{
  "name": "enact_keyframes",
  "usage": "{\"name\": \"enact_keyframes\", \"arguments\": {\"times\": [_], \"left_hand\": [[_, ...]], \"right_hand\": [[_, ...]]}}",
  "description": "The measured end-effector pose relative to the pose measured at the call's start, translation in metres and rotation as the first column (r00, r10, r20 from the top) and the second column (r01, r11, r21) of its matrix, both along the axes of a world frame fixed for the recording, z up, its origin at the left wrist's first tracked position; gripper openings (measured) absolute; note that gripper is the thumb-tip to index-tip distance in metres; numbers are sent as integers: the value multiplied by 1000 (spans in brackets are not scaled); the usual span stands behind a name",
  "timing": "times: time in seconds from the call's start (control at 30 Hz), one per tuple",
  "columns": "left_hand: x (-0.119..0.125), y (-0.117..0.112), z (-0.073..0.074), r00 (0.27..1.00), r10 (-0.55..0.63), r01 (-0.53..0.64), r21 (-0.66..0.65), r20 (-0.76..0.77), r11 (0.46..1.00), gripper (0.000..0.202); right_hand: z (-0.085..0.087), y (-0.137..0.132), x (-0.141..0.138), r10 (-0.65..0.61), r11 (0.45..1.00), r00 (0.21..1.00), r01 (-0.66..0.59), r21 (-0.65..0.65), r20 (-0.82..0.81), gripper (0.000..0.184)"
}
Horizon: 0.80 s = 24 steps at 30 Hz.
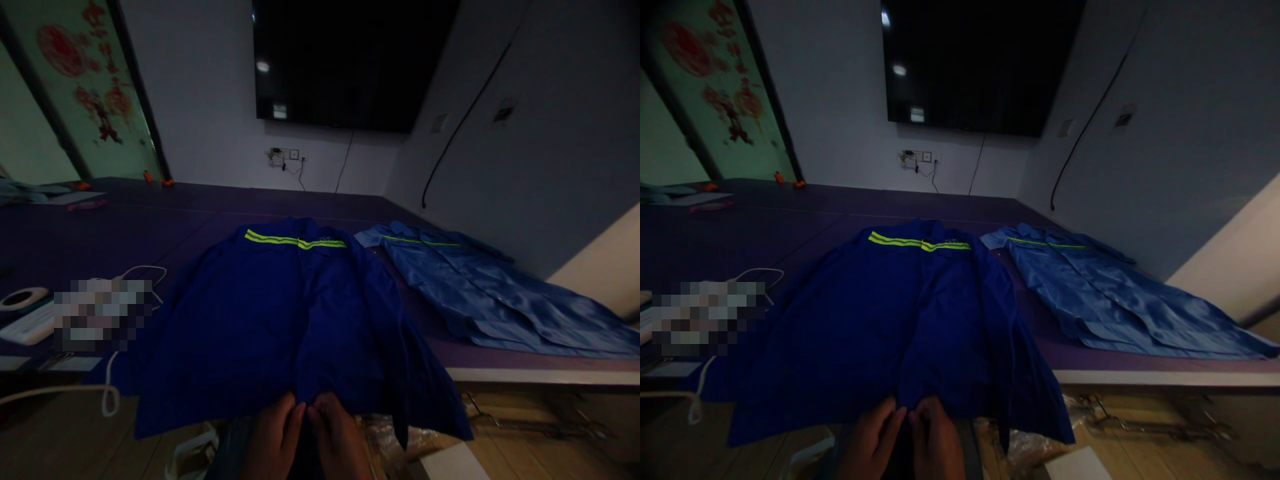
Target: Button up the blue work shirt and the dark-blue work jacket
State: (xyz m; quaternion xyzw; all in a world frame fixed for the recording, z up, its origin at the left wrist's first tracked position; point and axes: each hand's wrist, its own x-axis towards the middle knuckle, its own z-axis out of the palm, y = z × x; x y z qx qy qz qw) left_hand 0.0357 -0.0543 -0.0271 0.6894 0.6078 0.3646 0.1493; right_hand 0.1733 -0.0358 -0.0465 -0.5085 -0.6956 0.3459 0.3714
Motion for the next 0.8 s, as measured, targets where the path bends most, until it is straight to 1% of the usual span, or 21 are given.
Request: {"name": "enact_keyframes", "arguments": {"times": [0.1, 0.13, 0.2, 0.27, 0.3, 0.33, 0.37, 0.43, 0.47, 0.53, 0.6, 0.7, 0.73, 0.8], "left_hand": [[1, 0, -2, 994, -92, 94, 33, -52, 995, 26], [1, 1, -3, 993, -90, 95, 57, -78, 994, 26], [3, 1, -7, 991, -38, 59, 167, -128, 984, 25], [5, 2, -10, 987, 32, 19, 312, -157, 950, 26], [5, 2, -11, 985, 54, 10, 367, -165, 930, 27], [6, 2, -11, 983, 58, 15, 395, -172, 919, 27], [6, 2, -12, 983, 43, 33, 396, -181, 918, 27], [5, 2, -13, 981, -12, 80, 347, -196, 934, 26], [4, 2, -14, 979, -36, 100, 315, -203, 944, 25], [1, 2, -17, 974, -48, 109, 276, -219, 955, 26], [-2, 3, -21, 968, -32, 98, 260, -247, 961, 27], [-8, 4, -29, 946, -38, 133, 278, -322, 951, 32], [-9, 4, -33, 935, -49, 156, 284, -352, 946, 35], [-11, 4, -39, 915, -48, 182, 305, -400, 935, 41]], "right_hand": [[-7, 0, -2, -40, 999, 999, 40, 19, 20, 22], [-10, 0, -2, -46, 999, 999, 46, 23, 7, 22], [-13, 0, -3, -32, 999, 998, 33, 15, -52, 25], [-13, 0, -3, -17, 1000, 992, 14, -22, -128, 28], [-13, 0, -2, -17, 999, 987, 9, -49, -161, 30], [-12, -1, -2, -27, 997, 982, 13, -75, -187, 31], [-11, -1, -2, -44, 995, 978, 26, -94, -204, 32], [-6, -1, 0, -67, 992, 974, 41, -118, -218, 33], [-4, -1, 0, -62, 992, 973, 35, -124, -222, 33], [2, -1, 2, -28, 993, 977, 2, -120, -212, 34], [7, -1, 5, -7, 997, 987, -5, -75, -158, 34], [15, 1, 9, 1, 996, 1000, -4, 84, 32, 31], [18, 2, 11, 19, 989, 994, -35, 147, 110, 32], [24, 5, 13, 77, 962, 957, -145, 232, 280, 40]]}}
